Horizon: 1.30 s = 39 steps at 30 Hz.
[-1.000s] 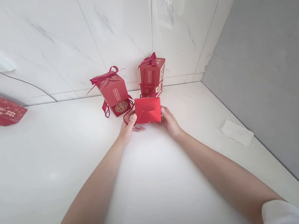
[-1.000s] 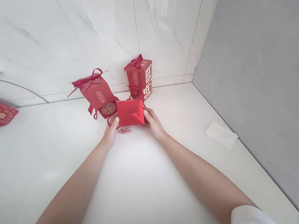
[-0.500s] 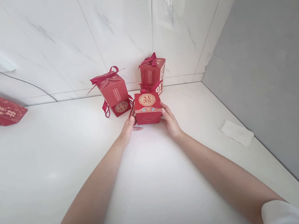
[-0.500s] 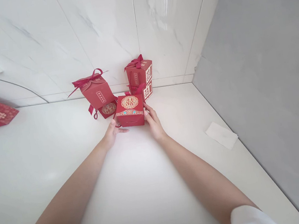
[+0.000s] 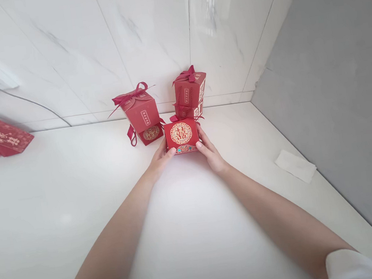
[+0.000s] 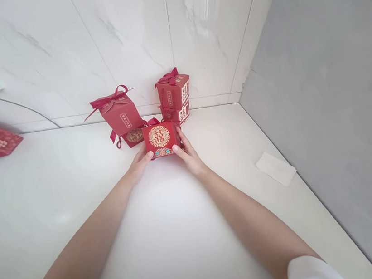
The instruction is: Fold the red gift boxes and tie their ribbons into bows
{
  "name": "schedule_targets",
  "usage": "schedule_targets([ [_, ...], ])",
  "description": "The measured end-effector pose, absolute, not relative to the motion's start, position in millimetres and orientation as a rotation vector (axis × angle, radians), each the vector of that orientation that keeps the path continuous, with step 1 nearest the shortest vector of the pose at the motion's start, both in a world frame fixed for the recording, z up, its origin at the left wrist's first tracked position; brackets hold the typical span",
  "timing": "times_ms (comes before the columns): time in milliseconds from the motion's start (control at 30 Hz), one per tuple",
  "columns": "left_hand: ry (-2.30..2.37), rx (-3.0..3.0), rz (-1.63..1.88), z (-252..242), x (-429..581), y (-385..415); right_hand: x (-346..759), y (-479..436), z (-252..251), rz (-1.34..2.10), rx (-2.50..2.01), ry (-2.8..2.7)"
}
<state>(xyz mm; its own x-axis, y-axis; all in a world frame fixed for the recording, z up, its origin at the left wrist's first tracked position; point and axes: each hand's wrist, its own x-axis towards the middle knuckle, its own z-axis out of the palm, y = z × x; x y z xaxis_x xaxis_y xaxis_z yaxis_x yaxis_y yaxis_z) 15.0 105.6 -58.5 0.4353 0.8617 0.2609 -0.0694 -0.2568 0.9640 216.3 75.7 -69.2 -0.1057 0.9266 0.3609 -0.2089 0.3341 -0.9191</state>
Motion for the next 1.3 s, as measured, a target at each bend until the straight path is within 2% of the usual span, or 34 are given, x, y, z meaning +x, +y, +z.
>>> schedule_targets([
  [500,0.749,1.572,1.070,-55,18,104,215,75,-67,1.235,-0.774,-1.225],
  [833,0.694,1.395,1.107,-69,8,114,217,80,-80,1.195,-0.726,-1.263],
  [1067,0.828,1.337,1.040,-59,8,111,220,79,-82,1.092,-0.811,-1.301],
  [1300,0.850,1.286,1.129,-60,9,110,220,85,-82,1.237,-0.787,-0.952],
])
